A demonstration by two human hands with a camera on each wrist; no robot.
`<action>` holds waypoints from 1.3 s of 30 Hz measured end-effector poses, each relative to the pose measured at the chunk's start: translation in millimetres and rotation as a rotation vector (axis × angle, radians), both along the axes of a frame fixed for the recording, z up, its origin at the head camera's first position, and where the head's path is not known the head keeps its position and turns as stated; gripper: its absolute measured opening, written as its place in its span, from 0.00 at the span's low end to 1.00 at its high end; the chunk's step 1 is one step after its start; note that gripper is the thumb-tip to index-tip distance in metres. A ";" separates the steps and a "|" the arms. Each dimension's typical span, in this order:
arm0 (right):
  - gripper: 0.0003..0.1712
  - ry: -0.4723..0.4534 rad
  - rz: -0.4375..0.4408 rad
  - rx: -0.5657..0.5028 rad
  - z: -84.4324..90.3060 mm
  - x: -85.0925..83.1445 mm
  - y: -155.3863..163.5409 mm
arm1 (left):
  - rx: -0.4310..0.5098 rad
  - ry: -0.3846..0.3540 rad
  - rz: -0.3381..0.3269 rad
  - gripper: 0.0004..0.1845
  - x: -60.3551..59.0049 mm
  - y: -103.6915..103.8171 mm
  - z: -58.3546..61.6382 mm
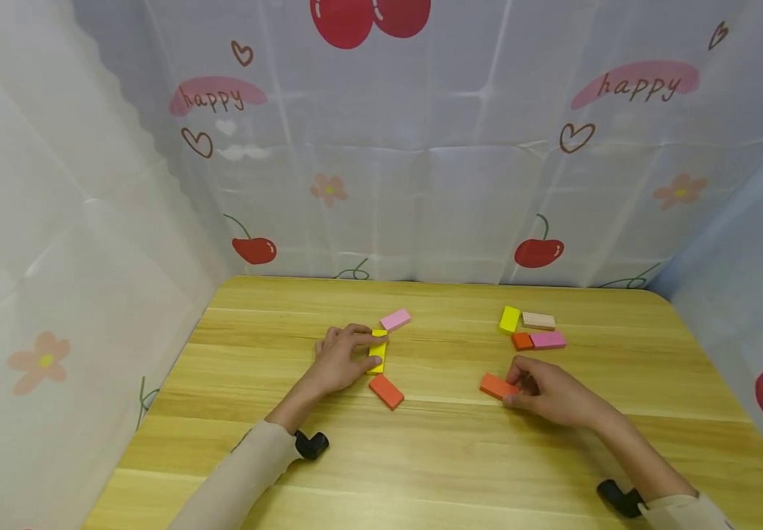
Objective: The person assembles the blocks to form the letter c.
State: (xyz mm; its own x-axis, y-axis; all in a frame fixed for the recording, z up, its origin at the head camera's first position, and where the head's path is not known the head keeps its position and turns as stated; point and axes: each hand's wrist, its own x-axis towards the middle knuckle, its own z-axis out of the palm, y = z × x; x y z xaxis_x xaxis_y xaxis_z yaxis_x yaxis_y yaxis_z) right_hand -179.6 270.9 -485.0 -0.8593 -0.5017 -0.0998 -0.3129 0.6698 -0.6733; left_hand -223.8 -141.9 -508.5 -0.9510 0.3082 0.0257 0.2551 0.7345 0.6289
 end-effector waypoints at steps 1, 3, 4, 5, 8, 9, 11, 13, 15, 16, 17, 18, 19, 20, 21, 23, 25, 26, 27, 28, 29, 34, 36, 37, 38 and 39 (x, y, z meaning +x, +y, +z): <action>0.16 0.003 0.004 0.004 0.1 0.0 -1.1 | 0.000 0.001 -0.001 0.23 -0.2 0.0 -0.2; 0.16 0.013 0.011 0.008 -0.2 0.0 -2.8 | -0.001 0.004 0.000 0.23 -1.1 -0.1 -1.2; 0.15 0.016 0.012 0.010 -0.6 0.0 -3.5 | -0.001 0.004 0.000 0.23 -1.6 -0.1 -1.9; 0.15 0.015 0.010 0.010 -0.8 0.2 -4.4 | -0.001 0.003 0.000 0.23 -2.0 -0.1 -2.5; 0.16 0.007 0.016 0.005 -1.1 0.8 -6.7 | -0.005 -0.003 -0.003 0.23 -2.9 0.5 -3.7; 0.16 0.003 0.017 0.003 -1.3 0.9 -7.4 | -0.006 -0.007 -0.005 0.23 -3.1 0.8 -3.8; 0.16 -0.006 0.017 0.001 -1.4 1.4 -9.1 | -0.009 -0.002 -0.007 0.23 -3.7 1.5 -3.9; 0.15 -0.010 0.020 0.002 -1.9 1.6 -10.7 | -0.007 -0.001 -0.008 0.23 -4.2 2.1 -2.8; 0.15 -0.007 0.020 0.006 -1.8 2.0 -12.4 | -0.008 0.002 -0.007 0.23 -4.4 2.7 -1.8; 0.15 -0.004 0.022 0.009 -1.5 2.2 -13.4 | -0.009 0.003 -0.007 0.23 -4.5 2.8 -1.4; 0.15 -0.002 0.023 0.012 -1.3 2.5 -14.4 | -0.007 0.003 -0.007 0.23 -4.4 3.0 -0.8; 0.14 0.000 0.026 0.015 -1.3 2.6 -15.3 | -0.006 0.000 -0.008 0.23 -4.4 3.1 -0.5; 0.14 0.003 0.031 0.014 -1.1 3.0 -16.4 | -0.006 0.000 -0.009 0.23 -4.4 3.1 -0.6; 0.14 0.003 0.035 0.015 -0.9 3.4 -17.5 | -0.005 0.001 -0.009 0.23 -4.4 3.0 -0.8; 0.14 -0.003 0.035 0.016 -0.9 3.7 -18.7 | -0.005 0.003 -0.010 0.23 -4.3 2.9 -1.3; 0.14 -0.015 0.042 0.013 -0.6 4.4 -21.4 | -0.005 0.002 -0.012 0.23 -4.0 2.2 -2.3; 0.14 -0.022 0.051 0.012 0.0 4.5 -24.2 | -0.003 0.004 -0.011 0.22 -3.5 1.3 -2.7; 0.14 -0.024 0.050 0.015 0.2 4.4 -25.5 | -0.004 0.004 -0.009 0.22 -3.1 0.9 -2.7; 0.14 -0.021 0.055 0.015 0.5 4.0 -26.7 | -0.004 0.004 -0.006 0.22 -2.8 0.4 -2.7; 0.14 -0.017 0.060 0.015 0.6 3.6 -27.8 | -0.004 0.002 -0.002 0.22 -2.6 0.0 -2.5; 0.14 -0.012 0.065 0.015 0.5 3.2 -28.8 | -0.005 0.003 0.001 0.22 -2.3 -0.3 -2.2; 0.14 -0.021 0.079 0.017 -1.2 3.8 -33.7 | -0.013 0.004 0.004 0.22 -1.6 -0.5 -1.4; 0.14 -0.031 0.080 0.020 -2.1 4.7 -35.9 | -0.014 0.006 0.000 0.23 -1.8 -0.2 -1.5; 0.14 -0.030 0.083 0.019 -2.5 5.0 -37.0 | -0.014 0.005 -0.001 0.23 -1.8 0.0 -1.6; 0.15 -0.028 0.088 0.018 -2.7 5.2 -38.1 | -0.015 0.004 -0.002 0.23 -1.8 0.1 -1.7; 0.15 -0.024 0.093 0.017 -2.9 5.4 -39.3 | -0.015 0.002 -0.002 0.23 -1.8 0.3 -1.8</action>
State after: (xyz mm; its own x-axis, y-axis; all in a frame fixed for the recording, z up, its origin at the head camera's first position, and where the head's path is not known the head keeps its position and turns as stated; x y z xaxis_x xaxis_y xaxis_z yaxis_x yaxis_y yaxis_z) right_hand -174.2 231.6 -487.9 -0.8061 -0.5775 -0.1290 -0.3585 0.6501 -0.6699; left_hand -225.6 -141.7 -510.4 -0.9505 0.3100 0.0226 0.2572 0.7433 0.6175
